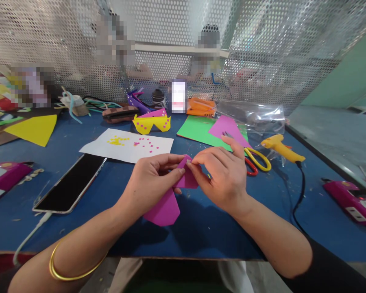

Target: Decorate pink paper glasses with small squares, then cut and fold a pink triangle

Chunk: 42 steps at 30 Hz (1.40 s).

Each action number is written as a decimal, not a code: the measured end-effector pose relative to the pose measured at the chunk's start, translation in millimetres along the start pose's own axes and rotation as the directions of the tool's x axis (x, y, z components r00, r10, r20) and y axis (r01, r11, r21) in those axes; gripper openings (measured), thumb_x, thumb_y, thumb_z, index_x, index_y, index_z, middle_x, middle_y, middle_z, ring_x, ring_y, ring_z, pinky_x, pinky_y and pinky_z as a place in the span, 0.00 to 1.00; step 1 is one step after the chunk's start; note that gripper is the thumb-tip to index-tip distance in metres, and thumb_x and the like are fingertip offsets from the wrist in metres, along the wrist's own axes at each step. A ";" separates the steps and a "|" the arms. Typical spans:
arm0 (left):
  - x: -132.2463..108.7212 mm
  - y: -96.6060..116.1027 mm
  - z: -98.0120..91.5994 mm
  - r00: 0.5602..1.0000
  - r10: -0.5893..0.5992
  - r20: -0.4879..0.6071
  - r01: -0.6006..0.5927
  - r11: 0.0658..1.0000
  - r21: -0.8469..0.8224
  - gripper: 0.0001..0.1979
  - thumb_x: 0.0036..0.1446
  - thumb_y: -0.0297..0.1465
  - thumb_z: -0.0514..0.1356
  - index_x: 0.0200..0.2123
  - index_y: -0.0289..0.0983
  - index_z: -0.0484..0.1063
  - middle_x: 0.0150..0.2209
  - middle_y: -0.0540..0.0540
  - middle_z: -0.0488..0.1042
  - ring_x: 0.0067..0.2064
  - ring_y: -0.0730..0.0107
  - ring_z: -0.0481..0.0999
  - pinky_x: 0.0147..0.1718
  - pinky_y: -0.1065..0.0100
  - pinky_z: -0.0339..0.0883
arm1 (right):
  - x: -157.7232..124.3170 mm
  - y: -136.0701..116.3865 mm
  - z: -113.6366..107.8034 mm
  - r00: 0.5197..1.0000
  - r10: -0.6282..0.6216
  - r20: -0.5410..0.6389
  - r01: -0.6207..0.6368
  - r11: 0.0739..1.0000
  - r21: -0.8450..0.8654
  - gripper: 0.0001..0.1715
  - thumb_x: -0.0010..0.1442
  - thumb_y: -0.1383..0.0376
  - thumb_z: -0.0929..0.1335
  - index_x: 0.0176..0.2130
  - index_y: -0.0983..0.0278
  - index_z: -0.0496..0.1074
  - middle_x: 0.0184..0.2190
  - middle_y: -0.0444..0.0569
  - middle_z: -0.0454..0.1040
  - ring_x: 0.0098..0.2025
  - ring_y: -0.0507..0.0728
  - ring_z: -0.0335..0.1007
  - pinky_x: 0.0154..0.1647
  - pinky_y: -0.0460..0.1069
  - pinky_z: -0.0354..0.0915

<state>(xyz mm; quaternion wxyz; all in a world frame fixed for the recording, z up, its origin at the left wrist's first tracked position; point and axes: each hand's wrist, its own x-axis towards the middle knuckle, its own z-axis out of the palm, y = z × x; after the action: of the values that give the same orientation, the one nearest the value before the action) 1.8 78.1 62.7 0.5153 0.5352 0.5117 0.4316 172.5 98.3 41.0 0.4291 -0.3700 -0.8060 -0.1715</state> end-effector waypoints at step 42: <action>1.9 0.1 -7.1 0.998 0.000 0.070 0.011 0.988 -0.153 0.15 0.51 0.33 0.66 0.43 0.35 0.76 0.29 0.47 0.80 0.23 0.75 0.73 0.24 0.72 0.71 | -1.0 -6.5 -9.3 0.985 -0.159 -0.070 0.167 0.977 0.129 0.17 0.59 0.70 0.62 0.48 0.64 0.68 0.39 0.47 0.82 0.49 0.60 0.75 0.61 0.61 0.54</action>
<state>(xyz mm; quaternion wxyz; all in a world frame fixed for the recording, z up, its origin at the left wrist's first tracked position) -5.0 80.8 63.4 0.5738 0.5073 0.4600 0.4492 173.3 88.0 45.8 0.4612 -0.2678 -0.8303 -0.1621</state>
